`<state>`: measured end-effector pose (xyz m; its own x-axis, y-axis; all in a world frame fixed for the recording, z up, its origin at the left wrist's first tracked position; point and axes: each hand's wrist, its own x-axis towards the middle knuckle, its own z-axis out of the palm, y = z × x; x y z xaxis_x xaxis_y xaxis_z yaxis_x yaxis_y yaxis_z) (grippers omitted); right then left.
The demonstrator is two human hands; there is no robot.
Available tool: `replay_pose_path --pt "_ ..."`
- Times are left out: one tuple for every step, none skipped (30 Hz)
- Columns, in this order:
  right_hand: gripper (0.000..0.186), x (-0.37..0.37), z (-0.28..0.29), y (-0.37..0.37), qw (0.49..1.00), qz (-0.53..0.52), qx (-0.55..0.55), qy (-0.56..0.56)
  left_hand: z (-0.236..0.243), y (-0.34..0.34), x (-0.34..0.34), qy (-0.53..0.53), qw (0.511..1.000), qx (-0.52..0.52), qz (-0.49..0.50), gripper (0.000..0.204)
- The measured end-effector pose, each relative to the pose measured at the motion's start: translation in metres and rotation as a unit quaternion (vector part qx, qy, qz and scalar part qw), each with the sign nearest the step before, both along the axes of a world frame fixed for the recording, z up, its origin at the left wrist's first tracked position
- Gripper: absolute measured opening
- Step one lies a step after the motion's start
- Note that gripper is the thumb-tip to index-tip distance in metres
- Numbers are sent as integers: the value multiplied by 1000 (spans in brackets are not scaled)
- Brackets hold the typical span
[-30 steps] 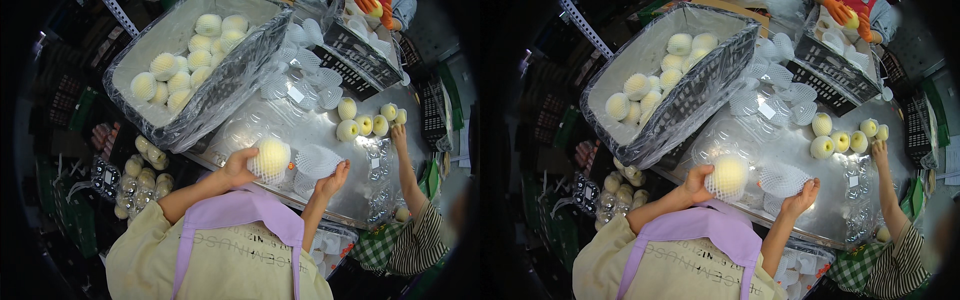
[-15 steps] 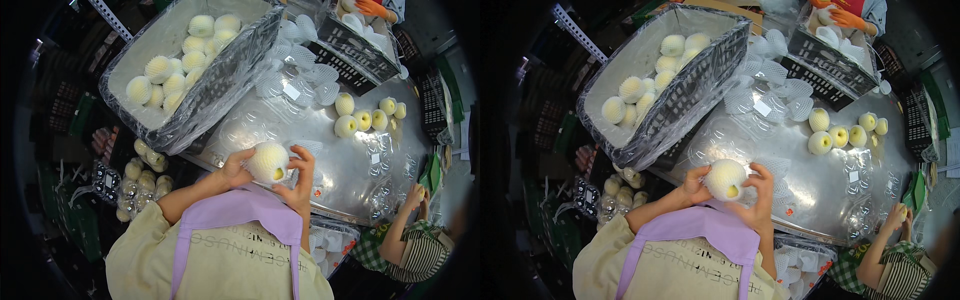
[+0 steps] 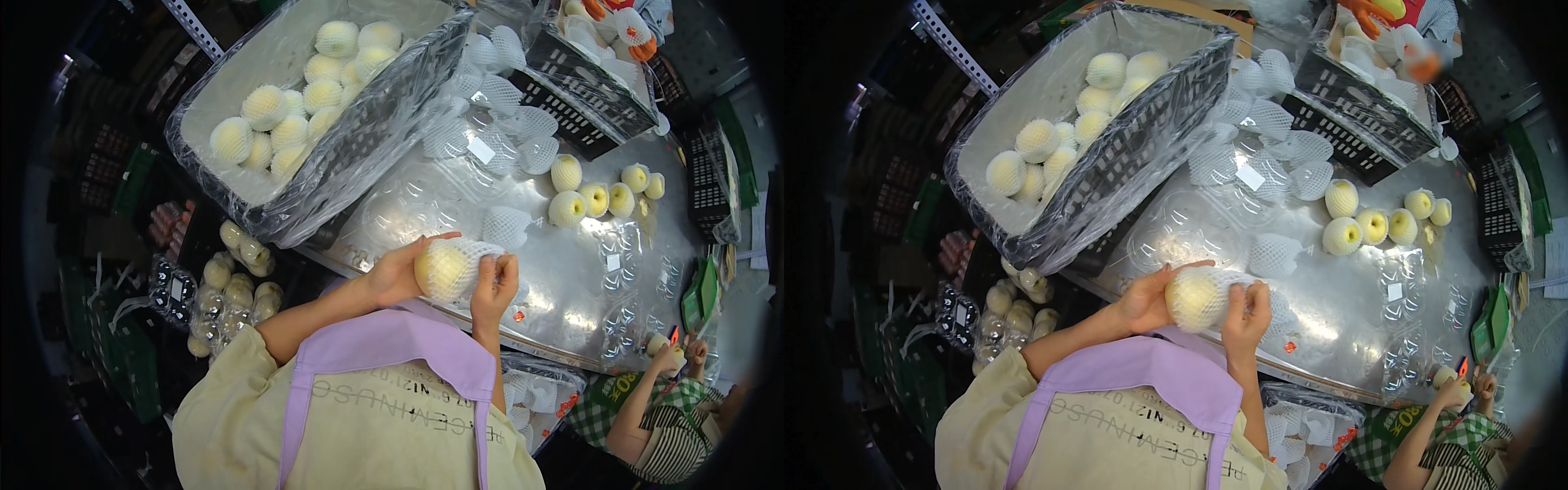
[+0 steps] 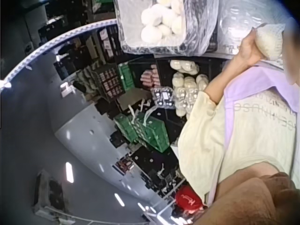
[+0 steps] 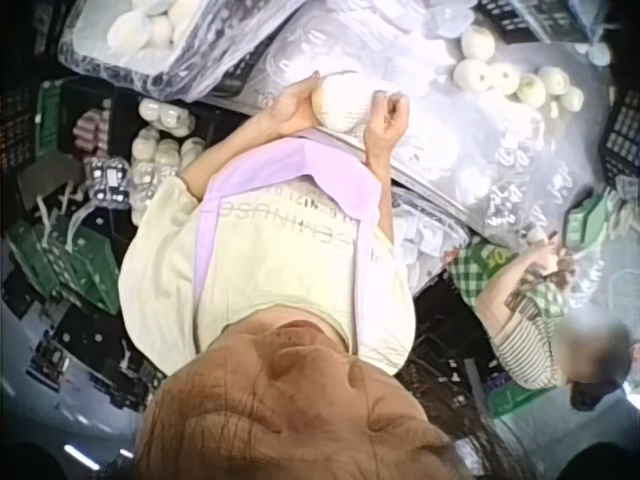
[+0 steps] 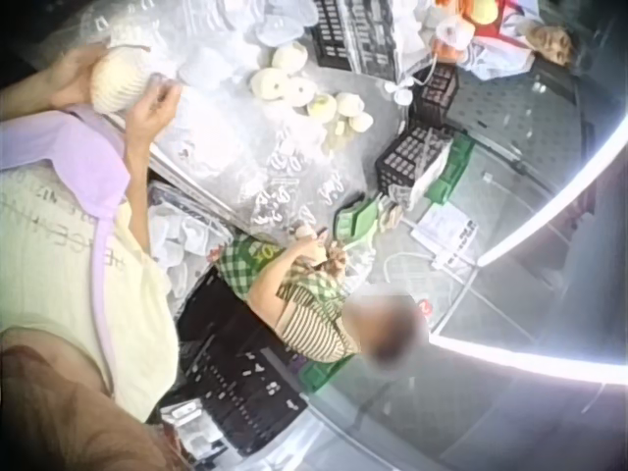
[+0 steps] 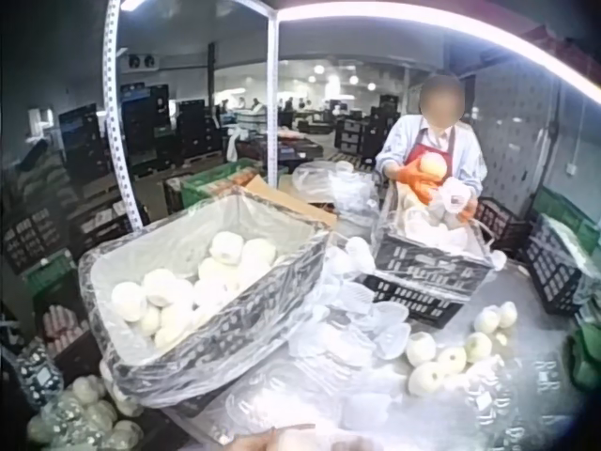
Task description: The person removes foam nets from pale yellow apples, places them into clear plastic clamshell trays, and seals the trays. The person then stacks the sealed trays into a black crate. Other workers are visible in the background performing similar tasks.
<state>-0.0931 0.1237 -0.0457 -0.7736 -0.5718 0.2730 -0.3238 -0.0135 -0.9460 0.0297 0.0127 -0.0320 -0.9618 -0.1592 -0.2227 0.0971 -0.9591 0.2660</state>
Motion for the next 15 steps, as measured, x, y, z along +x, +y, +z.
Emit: replay_pose_path --pt "28 -2 -3 -2 998 -11 -16 -55 -4 2 0 -22 1000 -2 -15 54" --pt "27 -1 -5 -4 986 -23 -69 -149 -9 4 0 -43 999 -5 -31 55" --pt "27 -1 -5 -8 962 -36 -120 -241 -12 5 0 -64 997 -8 -46 56" --pt "27 -1 -4 -11 927 -47 -170 -330 -10 5 -1 -68 996 10 -49 58" --pt "24 -3 -2 -12 907 -63 -198 -367 -6 3 -2 -71 996 27 -52 59" --pt "23 -10 -2 -7 902 -85 -196 -375 -4 1 -3 -75 995 44 -55 60" --pt "24 -20 -1 -2 897 -106 -193 -384 -7 -2 -1 -55 995 51 -60 64" --pt "25 -23 5 -1 891 -127 -191 -392 -17 -7 2 -35 996 56 -65 67" --pt "21 -25 18 3 869 -118 -234 -420 -25 -10 4 -15 995 62 -70 71" --pt "21 -28 16 6 876 -53 -246 -412 -30 -10 6 5 995 82 -59 71" --pt "21 -34 13 14 879 12 -257 -402 -34 -11 7 24 993 101 -48 72" --pt "21 -39 11 20 878 78 -267 -391 -37 -11 8 43 991 121 -36 72" --pt "18 -40 12 24 893 100 -217 -382 -30 -10 7 34 994 102 -26 70" --pt "18 -41 7 26 899 121 -219 -360 -15 -10 6 25 996 82 -17 68" --pt "19 -41 -3 27 904 143 -220 -338 -4 -9 5 16 998 63 -8 67"
